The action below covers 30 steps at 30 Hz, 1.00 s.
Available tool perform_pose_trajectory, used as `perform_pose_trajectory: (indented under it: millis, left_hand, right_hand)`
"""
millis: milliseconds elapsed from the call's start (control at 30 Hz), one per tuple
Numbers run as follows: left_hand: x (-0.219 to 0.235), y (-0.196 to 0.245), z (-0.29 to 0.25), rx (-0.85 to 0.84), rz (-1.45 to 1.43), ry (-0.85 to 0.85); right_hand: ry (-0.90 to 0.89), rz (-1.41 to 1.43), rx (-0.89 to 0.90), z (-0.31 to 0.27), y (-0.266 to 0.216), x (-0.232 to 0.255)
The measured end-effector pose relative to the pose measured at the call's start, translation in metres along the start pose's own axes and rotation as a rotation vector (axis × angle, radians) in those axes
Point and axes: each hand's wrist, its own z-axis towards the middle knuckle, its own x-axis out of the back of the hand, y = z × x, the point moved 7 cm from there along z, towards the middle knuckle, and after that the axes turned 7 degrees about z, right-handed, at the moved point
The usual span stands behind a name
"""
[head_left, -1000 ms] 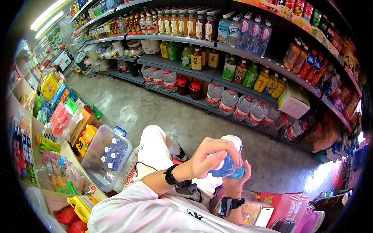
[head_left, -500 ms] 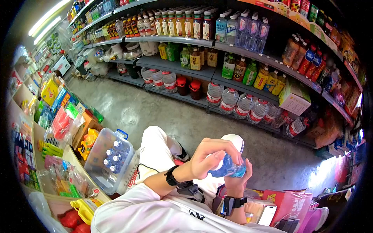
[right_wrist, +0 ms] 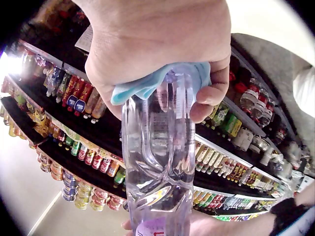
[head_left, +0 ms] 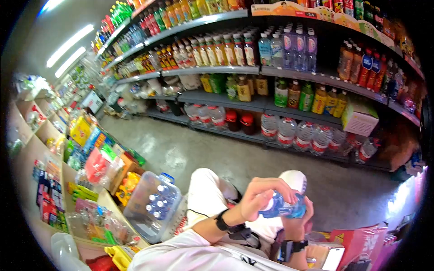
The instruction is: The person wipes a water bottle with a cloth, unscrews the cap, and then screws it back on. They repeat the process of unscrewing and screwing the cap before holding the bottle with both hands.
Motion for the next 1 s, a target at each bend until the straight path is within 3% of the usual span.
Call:
perform_pose_trajectory:
  millis: [167, 200, 267, 300, 433, 500, 533, 600, 633, 667, 733, 800, 867, 900, 967, 1000]
  left_hand:
    - [-0.003, 0.001, -0.001, 0.029, -0.026, 0.004]
    - [-0.004, 0.001, -0.002, 0.045, -0.040, 0.011]
    - [-0.008, 0.002, -0.003, 0.076, -0.004, -0.023]
    - [-0.008, 0.002, -0.003, 0.068, -0.007, -0.006]
    - [-0.010, 0.002, -0.006, 0.076, 0.015, 0.001]
    - [-0.009, 0.001, -0.006, 0.079, 0.024, 0.023]
    - [-0.010, 0.000, -0.006, 0.092, 0.025, 0.006]
    - [-0.010, 0.002, -0.008, 0.049, 0.058, 0.027]
    - [-0.011, 0.005, -0.007, 0.046, 0.082, 0.031]
    - [-0.012, 0.005, -0.008, 0.056, 0.075, 0.033]
    - [-0.010, 0.004, -0.009, 0.046, 0.054, 0.033]
    - [-0.011, 0.007, -0.009, 0.045, 0.058, 0.039]
    - [-0.011, 0.010, -0.009, 0.040, 0.064, 0.050]
    - [-0.010, 0.011, -0.009, 0.035, 0.057, 0.046]
    - [-0.006, 0.012, -0.008, 0.037, 0.049, 0.045]
    - [-0.007, 0.016, -0.007, 0.004, 0.034, -0.058]
  right_hand:
    - [-0.014, 0.127, -0.049, -0.009, 0.015, -0.003]
    - [0.014, 0.024, -0.016, -0.005, 0.006, -0.003]
    - [0.027, 0.224, -0.139, -0.028, 0.039, 0.001]
    - [0.005, 0.224, -0.023, -0.008, 0.016, -0.005]
    - [0.088, 0.206, -0.081, -0.013, 0.016, -0.005]
    - [0.143, 0.589, -0.323, -0.017, 0.030, -0.009]
    - [0.165, 0.589, -0.324, -0.014, 0.027, -0.007]
    - [0.190, 0.655, -0.508, -0.011, 0.027, -0.011]
    - [0.332, 0.456, -0.374, -0.012, 0.021, -0.013]
    - [0.335, 0.449, -0.384, -0.012, 0.018, -0.007]
    - [0.308, 0.771, -0.693, -0.012, 0.030, -0.012]
    - [0.242, 0.703, -0.641, -0.016, 0.034, -0.015]
    - [0.287, 0.790, -0.388, -0.010, 0.021, -0.014]
    - [0.286, 0.793, -0.391, -0.010, 0.022, -0.013]
    - [0.291, 0.687, -0.699, -0.021, 0.039, -0.015]
    - [0.291, 0.686, -0.707, -0.017, 0.036, -0.012]
